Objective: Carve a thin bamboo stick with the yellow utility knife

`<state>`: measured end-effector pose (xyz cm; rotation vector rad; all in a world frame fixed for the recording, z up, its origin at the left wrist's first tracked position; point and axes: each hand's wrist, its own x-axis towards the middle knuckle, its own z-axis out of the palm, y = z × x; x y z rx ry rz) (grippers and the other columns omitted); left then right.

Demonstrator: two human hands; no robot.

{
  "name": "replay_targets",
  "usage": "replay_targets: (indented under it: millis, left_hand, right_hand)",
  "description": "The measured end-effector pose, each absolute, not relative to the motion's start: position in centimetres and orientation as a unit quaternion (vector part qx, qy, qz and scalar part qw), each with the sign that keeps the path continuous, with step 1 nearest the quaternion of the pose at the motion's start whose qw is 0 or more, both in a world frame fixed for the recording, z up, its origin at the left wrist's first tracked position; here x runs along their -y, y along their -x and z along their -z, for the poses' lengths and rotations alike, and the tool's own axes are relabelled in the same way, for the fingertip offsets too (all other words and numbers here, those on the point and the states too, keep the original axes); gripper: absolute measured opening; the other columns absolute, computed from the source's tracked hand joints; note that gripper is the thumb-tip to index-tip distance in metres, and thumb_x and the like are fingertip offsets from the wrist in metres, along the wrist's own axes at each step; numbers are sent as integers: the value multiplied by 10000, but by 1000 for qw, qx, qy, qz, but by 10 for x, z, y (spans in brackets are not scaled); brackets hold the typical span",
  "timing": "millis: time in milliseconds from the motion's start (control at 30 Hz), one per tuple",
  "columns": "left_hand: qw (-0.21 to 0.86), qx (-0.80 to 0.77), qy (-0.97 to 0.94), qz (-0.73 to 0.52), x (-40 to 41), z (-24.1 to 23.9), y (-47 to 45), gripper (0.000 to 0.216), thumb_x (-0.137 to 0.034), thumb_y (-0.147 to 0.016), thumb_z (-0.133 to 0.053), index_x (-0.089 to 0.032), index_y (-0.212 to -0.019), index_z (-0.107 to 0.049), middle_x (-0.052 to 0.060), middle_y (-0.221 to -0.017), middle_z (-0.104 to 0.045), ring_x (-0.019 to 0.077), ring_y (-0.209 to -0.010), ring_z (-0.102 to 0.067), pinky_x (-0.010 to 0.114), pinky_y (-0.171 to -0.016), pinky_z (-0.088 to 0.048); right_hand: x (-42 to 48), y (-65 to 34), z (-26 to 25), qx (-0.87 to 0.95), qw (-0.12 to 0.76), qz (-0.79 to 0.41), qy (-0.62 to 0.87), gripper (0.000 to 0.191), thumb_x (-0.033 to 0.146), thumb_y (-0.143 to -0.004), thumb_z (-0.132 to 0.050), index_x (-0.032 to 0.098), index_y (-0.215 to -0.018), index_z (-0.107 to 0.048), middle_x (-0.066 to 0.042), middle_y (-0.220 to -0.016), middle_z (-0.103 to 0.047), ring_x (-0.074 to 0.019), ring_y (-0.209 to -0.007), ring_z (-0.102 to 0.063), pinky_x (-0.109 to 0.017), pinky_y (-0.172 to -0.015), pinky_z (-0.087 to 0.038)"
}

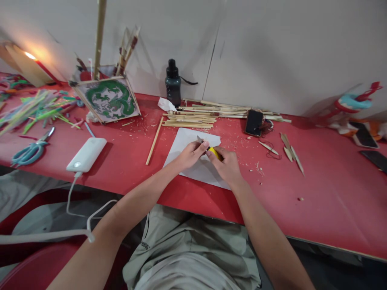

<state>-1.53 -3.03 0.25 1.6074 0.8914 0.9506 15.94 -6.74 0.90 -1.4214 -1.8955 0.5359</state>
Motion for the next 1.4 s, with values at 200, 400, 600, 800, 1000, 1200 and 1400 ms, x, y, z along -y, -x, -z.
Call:
replay_targets:
  millis: [200, 400, 600, 800, 1000, 1200, 1400]
  left_hand:
    - [465, -384, -703, -376, 30, -5, 21, 651, -788, -925, -370, -210, -626, -391, -5, -564, -355, 119, -575, -349, 301, -540, -281]
    - [390, -443, -722, -361, 25, 1, 22, 651, -767, -928, -403, -193, -629, -460, 19, -602, -476, 135, -601, -438, 304, -574, -293]
    - [345, -490, -715, -362, 27, 0, 20, 635, -759, -929, -422, -193, -645, -466, 23, -618, -509, 138, -611, -461, 304, -581, -279]
    - [402, -448, -702, -382, 31, -3, 20, 608, -738, -949, -399, -187, -702, -475, 8, -661, -501, 129, -647, -463, 296, -615, -322]
    - [425, -416, -700, -396, 30, -2, 20, 594, -713, -962, -394, -179, -719, -492, 19, -706, -522, 128, -676, -463, 290, -631, -346]
    - [376, -471, -708, -370, 28, -1, 21, 653, -743, -937, -410, -189, -591, -409, -7, -583, -360, 110, -587, -350, 296, -556, -247]
    - [375, -473, -700, -382, 27, 0, 19, 642, -726, -928, -456, -188, -582, -394, -11, -588, -341, 98, -570, -312, 299, -533, -201]
  right_hand:
    - [68, -159, -10, 726, 349, -164, 569, 542, 705, -930, -520, 200, -840, -695, -34, -705, -652, -164, -603, -523, -315, -599, -349]
    - [67, -159, -5, 708, 339, -129, 606, 536, 700, -906, -559, 205, -968, -754, -79, -828, -746, -231, -725, -647, -336, -668, -422]
    - [66, -159, -5, 708, 346, -126, 602, 529, 692, -910, -567, 196, -958, -746, -74, -809, -733, -222, -712, -634, -334, -660, -407]
    - [67, -158, -9, 729, 345, -202, 555, 564, 710, -957, -479, 214, -718, -596, 11, -580, -503, -136, -543, -437, -310, -548, -283]
    - [67, -159, -7, 728, 340, -180, 568, 574, 732, -945, -480, 211, -780, -656, -21, -628, -592, -160, -579, -501, -311, -565, -314]
    - [67, -159, -3, 713, 302, -67, 629, 599, 729, -927, -497, 207, -1024, -774, -103, -884, -773, -264, -806, -692, -334, -670, -431]
    - [68, -157, -3, 709, 310, -27, 634, 565, 690, -936, -521, 200, -1025, -787, -108, -939, -787, -281, -857, -711, -343, -685, -446]
